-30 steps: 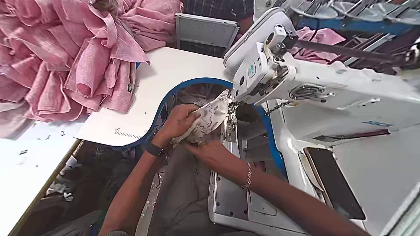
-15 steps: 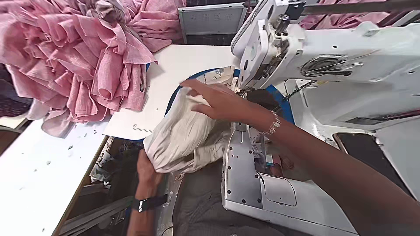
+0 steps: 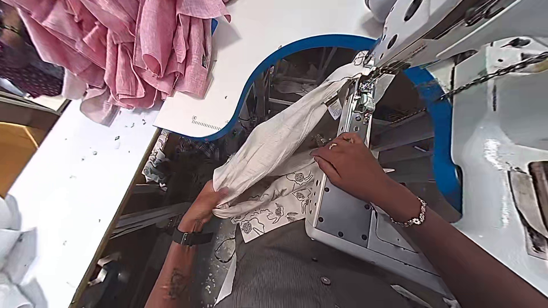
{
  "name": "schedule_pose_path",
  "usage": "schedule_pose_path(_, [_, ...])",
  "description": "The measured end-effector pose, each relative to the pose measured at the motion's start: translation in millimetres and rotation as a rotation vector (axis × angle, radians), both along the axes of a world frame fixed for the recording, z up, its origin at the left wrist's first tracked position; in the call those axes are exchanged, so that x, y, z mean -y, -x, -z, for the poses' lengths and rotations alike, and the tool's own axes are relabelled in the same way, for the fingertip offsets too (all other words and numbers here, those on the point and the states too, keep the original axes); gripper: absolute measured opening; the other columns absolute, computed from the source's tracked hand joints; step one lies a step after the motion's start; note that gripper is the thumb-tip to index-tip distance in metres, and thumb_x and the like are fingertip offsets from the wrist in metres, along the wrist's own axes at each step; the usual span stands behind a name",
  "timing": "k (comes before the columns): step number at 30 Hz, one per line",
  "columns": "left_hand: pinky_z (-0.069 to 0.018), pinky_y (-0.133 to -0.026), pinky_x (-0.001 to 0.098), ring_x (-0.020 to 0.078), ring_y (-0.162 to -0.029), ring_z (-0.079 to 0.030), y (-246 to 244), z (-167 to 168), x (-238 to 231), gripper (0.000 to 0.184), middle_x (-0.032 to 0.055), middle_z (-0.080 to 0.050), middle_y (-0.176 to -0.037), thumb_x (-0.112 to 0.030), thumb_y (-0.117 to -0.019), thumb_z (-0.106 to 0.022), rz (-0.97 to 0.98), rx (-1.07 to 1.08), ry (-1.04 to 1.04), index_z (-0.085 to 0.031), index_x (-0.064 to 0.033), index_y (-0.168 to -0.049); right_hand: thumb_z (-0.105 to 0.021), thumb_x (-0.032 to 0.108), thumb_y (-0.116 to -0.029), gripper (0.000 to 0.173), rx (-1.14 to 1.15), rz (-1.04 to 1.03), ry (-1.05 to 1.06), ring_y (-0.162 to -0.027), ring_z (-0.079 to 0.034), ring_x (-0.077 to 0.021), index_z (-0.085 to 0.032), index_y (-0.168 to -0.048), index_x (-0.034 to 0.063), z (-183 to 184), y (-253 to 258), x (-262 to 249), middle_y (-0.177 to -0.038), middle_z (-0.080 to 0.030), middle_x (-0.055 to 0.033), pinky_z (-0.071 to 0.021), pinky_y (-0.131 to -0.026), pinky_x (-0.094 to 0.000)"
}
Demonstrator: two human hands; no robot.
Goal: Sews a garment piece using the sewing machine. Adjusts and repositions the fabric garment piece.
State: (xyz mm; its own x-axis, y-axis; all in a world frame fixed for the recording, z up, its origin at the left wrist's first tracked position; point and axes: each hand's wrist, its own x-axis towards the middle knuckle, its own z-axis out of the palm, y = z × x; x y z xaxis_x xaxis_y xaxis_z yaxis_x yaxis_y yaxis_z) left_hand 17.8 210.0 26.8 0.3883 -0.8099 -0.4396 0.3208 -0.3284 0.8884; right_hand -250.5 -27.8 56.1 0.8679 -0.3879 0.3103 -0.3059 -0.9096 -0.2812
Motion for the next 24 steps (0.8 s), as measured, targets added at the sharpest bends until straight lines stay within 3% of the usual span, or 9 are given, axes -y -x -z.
schedule_pose_path(1, [-0.0609, -0.082, 0.0257, 0.0044, -0.087, -0.073, -3, 2, 0, 0.031, -0.0042, -0.076, -0.093, -0.011, -0.0828, -0.075, 0.132, 0.08, -0.074, -0.064, -0.0038, -0.111, -0.044, 0.019, -0.0981, 0.037, -0.003, -0.001, 0.004, -0.076, -0.07, -0.035, -0.076, -0.09, 0.0021, 0, 0, 0, -0.07, -0.068, -0.0136, -0.0457, -0.093, -0.06])
schedule_pose_path(3, [-0.0602, -0.086, 0.0253, 0.0026, -0.089, -0.072, -5, 7, 0, 0.023, -0.0048, -0.076, -0.093, -0.002, -0.0835, -0.076, 0.231, 0.203, -0.101, -0.069, -0.0051, -0.106, -0.044, 0.018, -0.0978, 0.037, -0.019, -0.006, -0.005, -0.075, -0.069, -0.0358, -0.076, -0.091, 0.0012, -2, 1, 2, -0.069, -0.067, -0.0141, -0.0449, -0.093, -0.0612])
schedule_pose_path(7, [-0.061, -0.086, 0.0294, 0.0076, -0.09, -0.073, 3, 10, -6, 0.021, -0.0007, -0.075, -0.096, 0.003, -0.0963, -0.051, -0.057, 0.061, 0.055, -0.06, -0.0024, -0.114, -0.042, 0.018, -0.0989, 0.039, -0.056, -0.023, -0.039, -0.079, -0.07, -0.0405, -0.076, -0.096, -0.0012, -5, 1, 1, -0.075, -0.069, -0.0182, -0.0429, -0.094, -0.0647])
schedule_pose_path(9, [-0.0619, -0.085, 0.0327, 0.0121, -0.09, -0.074, 8, 6, 0, 0.025, 0.0042, -0.075, -0.098, -0.001, -0.1037, -0.038, -0.207, -0.098, 0.052, -0.056, -0.0035, -0.121, -0.04, 0.02, -0.0999, 0.041, -0.079, -0.026, -0.05, -0.082, -0.069, -0.0423, -0.075, -0.098, -0.0016, -7, 1, 2, -0.078, -0.07, -0.0196, -0.0416, -0.095, -0.0657])
schedule_pose_path(11, [-0.0619, -0.084, 0.033, 0.0135, -0.09, -0.074, 9, 5, 4, 0.028, 0.0058, -0.075, -0.098, -0.005, -0.1069, -0.034, -0.267, -0.197, 0.03, -0.058, -0.0064, -0.123, -0.039, 0.021, -0.1007, 0.042, -0.1, -0.023, -0.072, -0.086, -0.069, -0.0442, -0.075, -0.1, -0.0022, -8, 1, 3, -0.081, -0.071, -0.0208, -0.0403, -0.096, -0.0666])
schedule_pose_path(19, [-0.0613, -0.082, 0.0296, 0.0109, -0.09, -0.073, 6, 8, 13, 0.036, 0.0036, -0.074, -0.099, -0.032, -0.1123, -0.033, -0.12, -0.23, -0.155, -0.059, -0.0109, -0.126, -0.037, 0.021, -0.102, 0.044, -0.139, -0.017, -0.099, -0.09, -0.069, -0.047, -0.074, -0.103, -0.0033, -9, 2, 2, -0.084, -0.071, -0.0232, -0.0384, -0.098, -0.0682])
schedule_pose_path(21, [-0.0611, -0.081, 0.0288, 0.0099, -0.088, -0.073, 3, 12, 10, 0.03, 0.0031, -0.075, -0.096, -0.027, -0.1088, -0.043, 0.04, -0.187, -0.184, -0.061, -0.0078, -0.122, -0.037, 0.021, -0.1019, 0.044, -0.14, -0.018, -0.1, -0.09, -0.069, -0.0462, -0.074, -0.104, -0.003, -9, 3, 3, -0.085, -0.072, -0.0225, -0.038, -0.099, -0.0679])
schedule_pose_path(22, [-0.0611, -0.081, 0.0282, 0.0091, -0.086, -0.073, 0, 13, 8, 0.022, 0.0025, -0.075, -0.095, -0.016, -0.1011, -0.055, 0.129, -0.149, -0.189, -0.061, -0.0054, -0.119, -0.037, 0.021, -0.1019, 0.044, -0.139, -0.019, -0.103, -0.09, -0.069, -0.0462, -0.074, -0.104, -0.0029, -9, 3, 3, -0.085, -0.072, -0.0223, -0.0378, -0.099, -0.0682])
schedule_pose_path(24, [-0.0611, -0.082, 0.0285, 0.0088, -0.086, -0.073, -3, 15, 8, 0.031, 0.0028, -0.075, -0.095, 0.0, -0.0842, -0.074, 0.285, -0.059, -0.255, -0.064, -0.0012, -0.113, -0.037, 0.021, -0.1027, 0.044, -0.134, -0.02, -0.107, -0.09, -0.069, -0.0455, -0.074, -0.105, -0.0026, -8, 3, 3, -0.085, -0.072, -0.022, -0.0374, -0.1, -0.068])
